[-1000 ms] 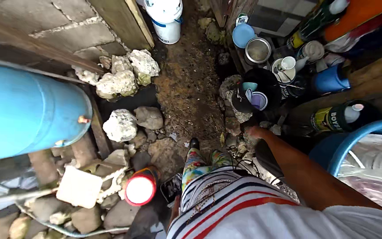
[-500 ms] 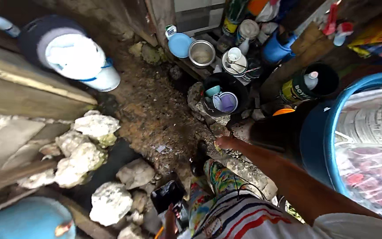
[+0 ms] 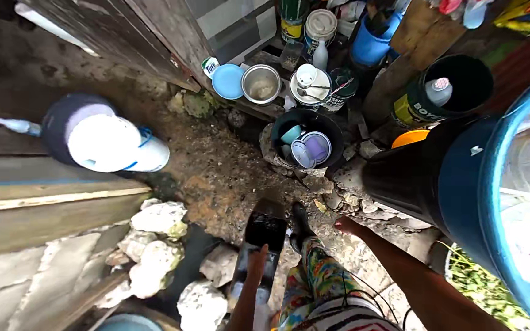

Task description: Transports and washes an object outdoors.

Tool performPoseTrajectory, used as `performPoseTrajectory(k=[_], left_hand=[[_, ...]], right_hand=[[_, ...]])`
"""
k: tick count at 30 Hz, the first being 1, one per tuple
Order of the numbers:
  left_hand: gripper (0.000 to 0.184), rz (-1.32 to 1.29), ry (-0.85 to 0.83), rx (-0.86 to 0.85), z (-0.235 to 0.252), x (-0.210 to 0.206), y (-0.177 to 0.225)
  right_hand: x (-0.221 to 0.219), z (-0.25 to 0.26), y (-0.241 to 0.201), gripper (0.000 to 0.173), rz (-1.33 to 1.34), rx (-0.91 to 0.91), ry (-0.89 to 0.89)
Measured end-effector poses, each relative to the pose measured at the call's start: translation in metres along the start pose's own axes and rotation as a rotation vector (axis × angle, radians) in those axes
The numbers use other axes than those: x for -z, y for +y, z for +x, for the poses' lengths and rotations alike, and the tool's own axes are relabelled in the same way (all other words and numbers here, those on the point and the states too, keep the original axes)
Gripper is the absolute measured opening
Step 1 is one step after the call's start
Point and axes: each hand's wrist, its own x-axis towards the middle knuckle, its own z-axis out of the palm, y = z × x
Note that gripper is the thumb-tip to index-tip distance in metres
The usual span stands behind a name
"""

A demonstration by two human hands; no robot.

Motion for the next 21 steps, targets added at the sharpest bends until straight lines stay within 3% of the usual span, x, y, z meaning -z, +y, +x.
performPoseTrajectory(k=[6,10,11,14,18,21], left_hand=[[0.058,0.188,-0.120,-0.208,-0.122,0.037,0.103],[0.044,0.109,-0.252,-0.356,-0.170,0.049,0.150],[0.043,0.110,-0.292,-0.378,-0.175,0.048,0.160],[0.047,0.226,-0.385,-0.498,-0.170,0.047,0.192],[0.052,0.398,-0.493,-0.608,-0.136,0.050,0.247],[0.053,0.464,-0.566,-0.612,-0.111,0.045,0.287]], right_hand=[[-0.074,0.021,-0.067,0.069,1.081,-0.011,-0.030],[-0.097,-0.008,-0.116,0.068,1.758,0.185,0.246],[-0.092,-0.025,-0.123,0.064,1.820,0.199,0.345],[-0.048,-0.087,-0.151,0.049,1.874,-0.005,0.502],[-0.101,-0.023,-0.132,0.067,2.009,0.031,0.757],[-0.115,-0.009,-0.128,0.071,2.145,-0.066,0.883]])
